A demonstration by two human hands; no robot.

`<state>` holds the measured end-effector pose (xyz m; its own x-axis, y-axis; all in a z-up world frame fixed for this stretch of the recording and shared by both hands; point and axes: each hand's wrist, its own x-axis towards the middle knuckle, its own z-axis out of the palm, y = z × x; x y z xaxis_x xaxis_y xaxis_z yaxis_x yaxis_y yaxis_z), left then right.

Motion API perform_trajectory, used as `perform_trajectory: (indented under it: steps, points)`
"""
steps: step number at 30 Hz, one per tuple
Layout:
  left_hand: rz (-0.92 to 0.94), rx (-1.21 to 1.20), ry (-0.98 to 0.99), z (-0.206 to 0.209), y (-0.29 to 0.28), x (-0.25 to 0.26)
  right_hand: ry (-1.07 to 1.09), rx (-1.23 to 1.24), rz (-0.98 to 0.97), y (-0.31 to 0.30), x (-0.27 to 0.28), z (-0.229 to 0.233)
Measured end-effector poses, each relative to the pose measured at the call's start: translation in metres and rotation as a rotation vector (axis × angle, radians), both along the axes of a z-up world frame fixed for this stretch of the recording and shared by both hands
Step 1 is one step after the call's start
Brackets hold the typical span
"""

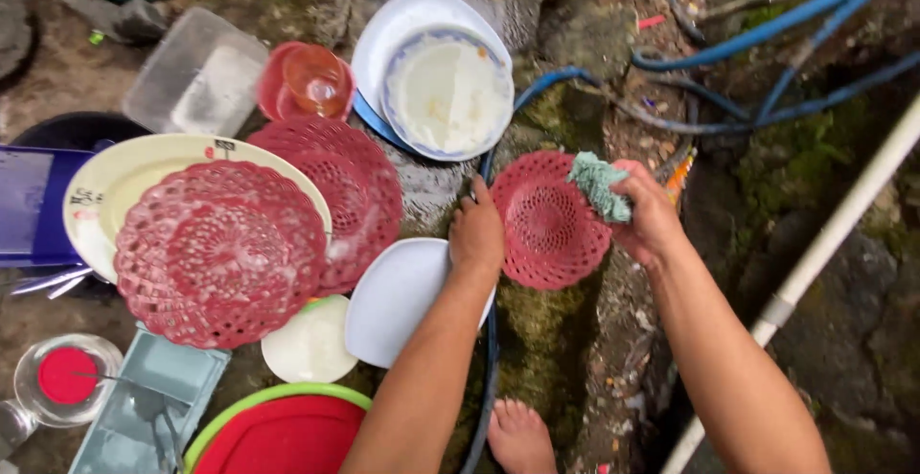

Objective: Washing and rinsing various kitchenware including plates, bowls, and colanders in an outdoor setting.

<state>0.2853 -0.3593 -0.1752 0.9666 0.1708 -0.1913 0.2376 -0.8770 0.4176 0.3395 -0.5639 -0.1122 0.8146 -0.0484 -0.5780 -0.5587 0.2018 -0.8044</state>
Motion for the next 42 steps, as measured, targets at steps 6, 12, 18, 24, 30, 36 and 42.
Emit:
perform_trajectory:
  steps: [6, 12, 18, 24, 30, 36, 42]
  points:
    - [0.045, -0.182, 0.099, -0.047, -0.009, -0.005, -0.033, -0.16, 0.012, -0.009, -0.043, -0.036]
    - [0.09, 0.004, -0.114, -0.063, -0.029, -0.022, -0.103, -0.527, -0.111, -0.06, -0.074, -0.164]
    - [0.143, -0.512, 0.284, -0.059, -0.019, -0.018, -0.173, -0.407, -0.208, -0.05, -0.083, -0.141]
    - [0.066, -1.006, -0.126, 0.09, 0.019, -0.04, -0.726, -0.763, 0.131, 0.042, -0.069, 0.002]
    - [0.178, -0.811, -0.548, 0.155, 0.09, -0.056, -1.212, -0.687, 0.332, 0.142, -0.079, 0.028]
    - [0.046, -0.756, -0.516, 0.136, 0.143, -0.102, -1.261, -0.631, 0.268, 0.193, -0.048, 0.026]
    - [0.49, -0.631, -0.724, 0.106, 0.218, -0.138, -1.361, -0.629, 0.643, 0.242, -0.089, -0.005]
